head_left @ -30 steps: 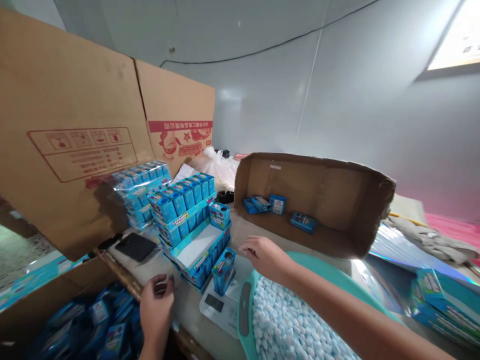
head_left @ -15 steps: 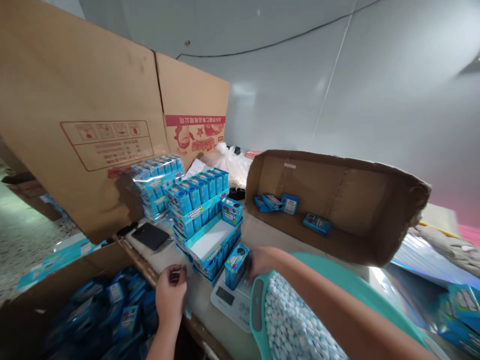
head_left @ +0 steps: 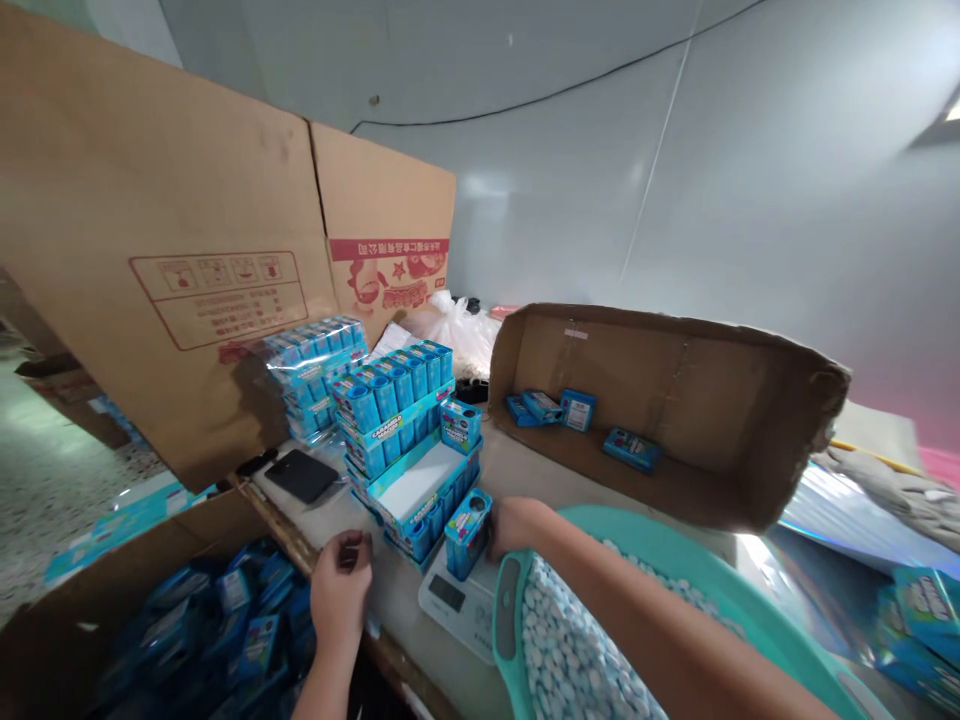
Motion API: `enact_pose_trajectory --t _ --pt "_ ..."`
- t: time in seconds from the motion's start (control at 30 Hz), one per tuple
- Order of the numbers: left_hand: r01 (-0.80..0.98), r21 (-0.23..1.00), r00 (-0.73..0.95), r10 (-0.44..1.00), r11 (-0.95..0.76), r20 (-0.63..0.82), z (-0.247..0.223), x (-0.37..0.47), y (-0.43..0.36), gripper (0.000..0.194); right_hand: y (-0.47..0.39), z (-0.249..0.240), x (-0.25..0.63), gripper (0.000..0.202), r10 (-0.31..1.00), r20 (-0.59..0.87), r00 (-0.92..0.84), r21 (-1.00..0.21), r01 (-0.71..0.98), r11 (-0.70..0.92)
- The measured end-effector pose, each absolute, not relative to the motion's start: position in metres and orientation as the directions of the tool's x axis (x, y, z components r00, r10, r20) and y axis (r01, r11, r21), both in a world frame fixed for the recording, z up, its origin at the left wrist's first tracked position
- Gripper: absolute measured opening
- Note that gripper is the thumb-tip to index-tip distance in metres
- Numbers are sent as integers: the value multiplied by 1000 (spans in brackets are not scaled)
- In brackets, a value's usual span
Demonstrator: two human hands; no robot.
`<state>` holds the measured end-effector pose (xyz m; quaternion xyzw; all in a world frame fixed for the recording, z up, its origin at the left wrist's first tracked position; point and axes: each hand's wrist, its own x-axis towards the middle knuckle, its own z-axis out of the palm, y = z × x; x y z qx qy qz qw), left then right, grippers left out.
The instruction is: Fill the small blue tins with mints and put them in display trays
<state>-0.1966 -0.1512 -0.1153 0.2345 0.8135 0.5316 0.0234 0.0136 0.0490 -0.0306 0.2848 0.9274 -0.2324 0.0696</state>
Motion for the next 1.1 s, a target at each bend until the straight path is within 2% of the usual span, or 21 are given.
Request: enact_pose_trajectory --t 0.13,0.27,0.37,0.53,0.73,0.97,1.1 --pt "371 866 -887 404 335 223 -116 -198 -152 45 44 -25 16 26 573 -271 -773 -326 634 702" --pt "394 857 -877 415 333 243 -119 -201 -153 45 38 -21 22 21 762 -149 -630 -311 761 569" --pt "400 858 -871 426 321 247 -120 -202 -154 46 36 -21 27 26 819 -38 -573 -370 769 521" --pt "388 863 -869 442 324 224 -119 -203 -153 45 36 -17 33 27 765 124 -632 -511 620 595" --pt "384 855 -879 420 348 224 -118 -202 -152 43 33 -12 40 25 641 289 -711 -609 380 696" --pt "378 860 -873 441 343 208 -120 -204 -152 44 34 -17 40 24 645 360 -674 -695 268 668" --pt "382 857 -873 441 347 210 -120 -204 -152 43 36 -16 41 23 626 337 -704 -723 232 651"
